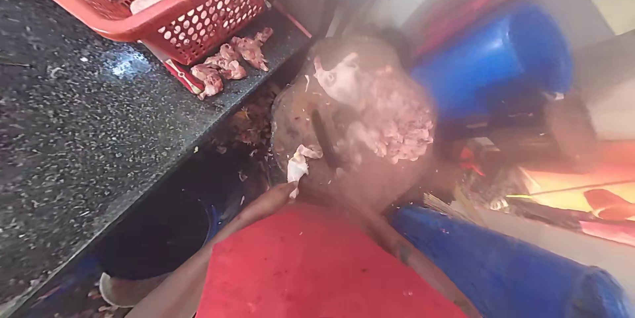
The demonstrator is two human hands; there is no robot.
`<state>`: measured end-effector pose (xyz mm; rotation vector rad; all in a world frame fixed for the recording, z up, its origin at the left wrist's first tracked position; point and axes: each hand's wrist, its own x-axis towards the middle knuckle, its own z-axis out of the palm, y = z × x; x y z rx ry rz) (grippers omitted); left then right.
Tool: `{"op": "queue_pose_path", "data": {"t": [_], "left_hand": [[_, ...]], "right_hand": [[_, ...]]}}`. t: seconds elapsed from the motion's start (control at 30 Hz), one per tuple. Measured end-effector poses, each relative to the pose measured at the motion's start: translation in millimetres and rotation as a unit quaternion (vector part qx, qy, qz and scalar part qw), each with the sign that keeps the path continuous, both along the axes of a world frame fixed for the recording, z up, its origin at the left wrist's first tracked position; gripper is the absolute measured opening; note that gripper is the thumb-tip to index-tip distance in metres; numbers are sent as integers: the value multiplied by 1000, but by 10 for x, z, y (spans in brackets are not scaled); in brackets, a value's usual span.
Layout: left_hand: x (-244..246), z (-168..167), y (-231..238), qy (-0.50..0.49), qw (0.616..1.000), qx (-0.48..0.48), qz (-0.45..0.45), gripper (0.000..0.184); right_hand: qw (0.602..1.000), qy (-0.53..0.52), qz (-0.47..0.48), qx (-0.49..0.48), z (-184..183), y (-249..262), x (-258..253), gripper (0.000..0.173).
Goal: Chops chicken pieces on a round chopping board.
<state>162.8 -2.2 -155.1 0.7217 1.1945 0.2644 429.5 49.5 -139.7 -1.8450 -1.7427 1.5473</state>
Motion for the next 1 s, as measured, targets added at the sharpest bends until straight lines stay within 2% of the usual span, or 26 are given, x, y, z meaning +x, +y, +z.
{"op": "queue_pose_path", "data": {"t": [0.03, 0.1, 0.13, 0.2, 0.27, 0.33, 0.37, 0.4, 0.43, 0.5, 0.57, 0.67, 0.73, 0.77, 0.8, 0.83, 0.87, 0.9, 0.93, 1.0], "left_hand": [[6, -21, 11, -29, 999, -21, 39, 49], [54, 3, 16, -106, 984, -81, 122, 46], [90, 36, 43, -151, 971, -108, 152, 44], [155, 95, 87, -206, 951, -144, 178, 43], [205, 105, 99, -228, 945, -157, 176, 43], [240, 101, 105, -239, 944, -156, 165, 43], [253, 92, 111, -242, 946, -148, 159, 44], [267, 78, 112, -243, 946, -145, 158, 44], [278, 61, 103, -242, 946, -145, 161, 44], [274, 44, 100, -242, 943, -150, 175, 44], [298, 52, 86, -245, 938, -159, 185, 44], [362, 45, 61, -253, 933, -176, 185, 45], [389, 41, 80, -248, 935, -176, 184, 46], [402, 48, 80, -246, 935, -177, 185, 46], [408, 64, 78, -242, 936, -177, 185, 45], [407, 84, 74, -236, 937, -177, 186, 43], [393, 99, 67, -227, 940, -176, 185, 42], [367, 99, 42, -213, 945, -169, 182, 40], [323, 94, 19, -191, 956, -146, 165, 39], [203, 42, -57, -84, 994, -41, 60, 42]], "right_hand": [[1000, -20, 2, -17, 36, 38, -28, 52], [1000, 22, -1, 21, 254, 34, -97, 49], [996, 72, -8, 59, 397, 39, -135, 53], [974, 180, -31, 134, 659, 43, -237, 74], [952, 235, -70, 183, 702, -20, -346, 77], [964, 177, -70, 188, 402, -151, -333, 79], [983, 109, -44, 145, 231, -184, -264, 73], [997, 35, -16, 69, 118, -170, -212, 60], [1000, -21, -4, 6, 82, -145, -189, 54], [999, -40, -9, -12, 238, -112, -221, 49], [995, 50, -20, 79, 477, -135, -237, 51], [959, 217, -49, 178, 793, -131, -364, 75], [948, 215, -51, 227, 743, -183, -415, 76], [957, 161, -41, 237, 588, -248, -380, 75], [974, 86, -20, 208, 404, -303, -312, 66], [992, 17, 0, 124, 269, -312, -248, 56], [999, -29, 4, 30, 156, -278, -213, 52], [999, -49, 0, -18, 94, -256, -195, 51], [998, -45, -5, -33, 108, -239, -187, 50], [999, 34, -30, -4, 268, -272, -190, 49]]}}
